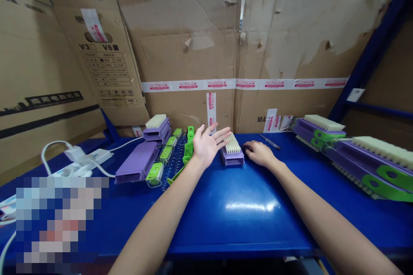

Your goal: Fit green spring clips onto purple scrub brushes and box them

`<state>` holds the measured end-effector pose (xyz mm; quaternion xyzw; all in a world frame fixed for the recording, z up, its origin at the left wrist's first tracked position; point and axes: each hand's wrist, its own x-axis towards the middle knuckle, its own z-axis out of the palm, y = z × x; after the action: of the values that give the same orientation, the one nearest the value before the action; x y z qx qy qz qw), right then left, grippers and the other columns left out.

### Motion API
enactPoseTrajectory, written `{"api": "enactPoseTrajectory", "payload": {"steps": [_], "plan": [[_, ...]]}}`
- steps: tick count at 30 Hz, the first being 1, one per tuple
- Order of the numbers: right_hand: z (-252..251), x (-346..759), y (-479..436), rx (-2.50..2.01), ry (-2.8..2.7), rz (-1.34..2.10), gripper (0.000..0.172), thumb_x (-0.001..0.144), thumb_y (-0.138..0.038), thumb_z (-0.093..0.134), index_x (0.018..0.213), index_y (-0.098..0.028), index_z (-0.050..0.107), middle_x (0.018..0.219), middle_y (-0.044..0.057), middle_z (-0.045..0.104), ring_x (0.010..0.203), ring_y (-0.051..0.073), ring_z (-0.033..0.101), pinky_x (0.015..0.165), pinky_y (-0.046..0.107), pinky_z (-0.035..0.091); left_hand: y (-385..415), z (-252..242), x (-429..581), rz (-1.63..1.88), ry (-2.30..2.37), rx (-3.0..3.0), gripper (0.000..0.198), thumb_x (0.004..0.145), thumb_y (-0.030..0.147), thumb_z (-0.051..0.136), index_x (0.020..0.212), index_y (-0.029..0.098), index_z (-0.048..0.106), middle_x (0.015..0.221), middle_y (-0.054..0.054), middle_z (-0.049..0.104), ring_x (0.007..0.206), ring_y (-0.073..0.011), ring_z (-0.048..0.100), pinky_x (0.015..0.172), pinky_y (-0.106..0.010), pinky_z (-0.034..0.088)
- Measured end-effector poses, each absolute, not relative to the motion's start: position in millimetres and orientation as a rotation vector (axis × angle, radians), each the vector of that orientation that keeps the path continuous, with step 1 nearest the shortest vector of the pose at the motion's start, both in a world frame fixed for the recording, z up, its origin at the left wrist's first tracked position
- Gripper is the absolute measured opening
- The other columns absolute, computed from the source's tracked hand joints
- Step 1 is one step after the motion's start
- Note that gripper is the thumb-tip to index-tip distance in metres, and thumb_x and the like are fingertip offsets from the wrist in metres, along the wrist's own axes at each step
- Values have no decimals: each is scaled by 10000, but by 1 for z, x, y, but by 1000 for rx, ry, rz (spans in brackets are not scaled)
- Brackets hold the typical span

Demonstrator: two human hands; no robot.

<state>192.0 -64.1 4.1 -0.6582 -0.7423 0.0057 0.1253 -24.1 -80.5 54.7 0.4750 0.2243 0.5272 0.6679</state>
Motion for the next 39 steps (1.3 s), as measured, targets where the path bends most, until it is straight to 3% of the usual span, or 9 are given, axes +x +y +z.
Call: {"api": "enactPoseTrajectory", "payload": {"steps": [4,7,11,15,18,22,27,32,39], "plan": [[3,192,-63,-1915,-2167,12,366,840,-240,422,1143,-247,628,1131,76,640,1026,231,594,812,305,427,-80,55,-22,1205,475,995,617,889,557,196,1299,134,382,1165,-188,640,1081,-265,625,907,-468,475],[3,193,-63,-1914,-2163,13,370,841,-245,417,1145,-249,627,1134,75,638,1034,236,592,819,313,428,-79,53,-20,1242,576,1004,460,877,472,393,1194,146,463,1073,-164,683,963,-239,674,875,-433,502],[4,192,-64,-1920,-2161,25,378,839,-240,419,1159,-245,620,1148,76,633,1033,232,591,816,309,430,-81,53,-15,1298,861,1293,346,688,248,715,983,122,584,833,-100,723,646,-167,676,718,-344,549],[6,191,-66,-1918,-2168,32,372,845,-244,417,1154,-239,623,1148,76,636,1036,232,590,819,306,429,-88,69,-18,1356,920,1546,201,651,163,710,834,117,641,755,-70,721,539,-138,633,538,-267,529],[7,191,-67,-1926,-2161,26,381,843,-239,416,1166,-238,617,1161,78,631,1038,235,590,814,309,432,-93,87,-31,1434,1047,1700,151,673,200,701,809,140,674,727,-54,718,528,-142,623,449,-235,482],[7,192,-67,-1931,-2162,24,384,842,-245,413,1168,-241,615,1158,80,630,1033,245,591,796,317,436,-102,105,-59,1585,1203,1863,160,673,261,721,798,165,690,697,-32,709,603,-148,640,555,-242,499],[6,192,-65,-1927,-2165,27,384,837,-239,414,1163,-250,619,1154,78,629,1035,240,588,804,313,432,-118,110,-98,1582,1524,2134,262,732,434,660,783,179,683,514,25,582,510,-123,537,527,-234,413],[5,193,-65,-1911,-2168,18,386,833,-239,412,1157,-243,622,1149,82,632,1032,243,591,808,314,431,-128,105,-142,1076,1840,2307,367,760,504,569,964,215,665,600,20,618,565,-159,565,561,-259,400],[5,192,-66,-1919,-2176,-1,391,830,-241,404,1155,-239,621,1117,84,640,998,256,602,755,319,434,-145,81,-179,413,1986,2388,386,830,372,416,1161,260,580,859,-27,671,756,-231,606,662,-315,415]]}}
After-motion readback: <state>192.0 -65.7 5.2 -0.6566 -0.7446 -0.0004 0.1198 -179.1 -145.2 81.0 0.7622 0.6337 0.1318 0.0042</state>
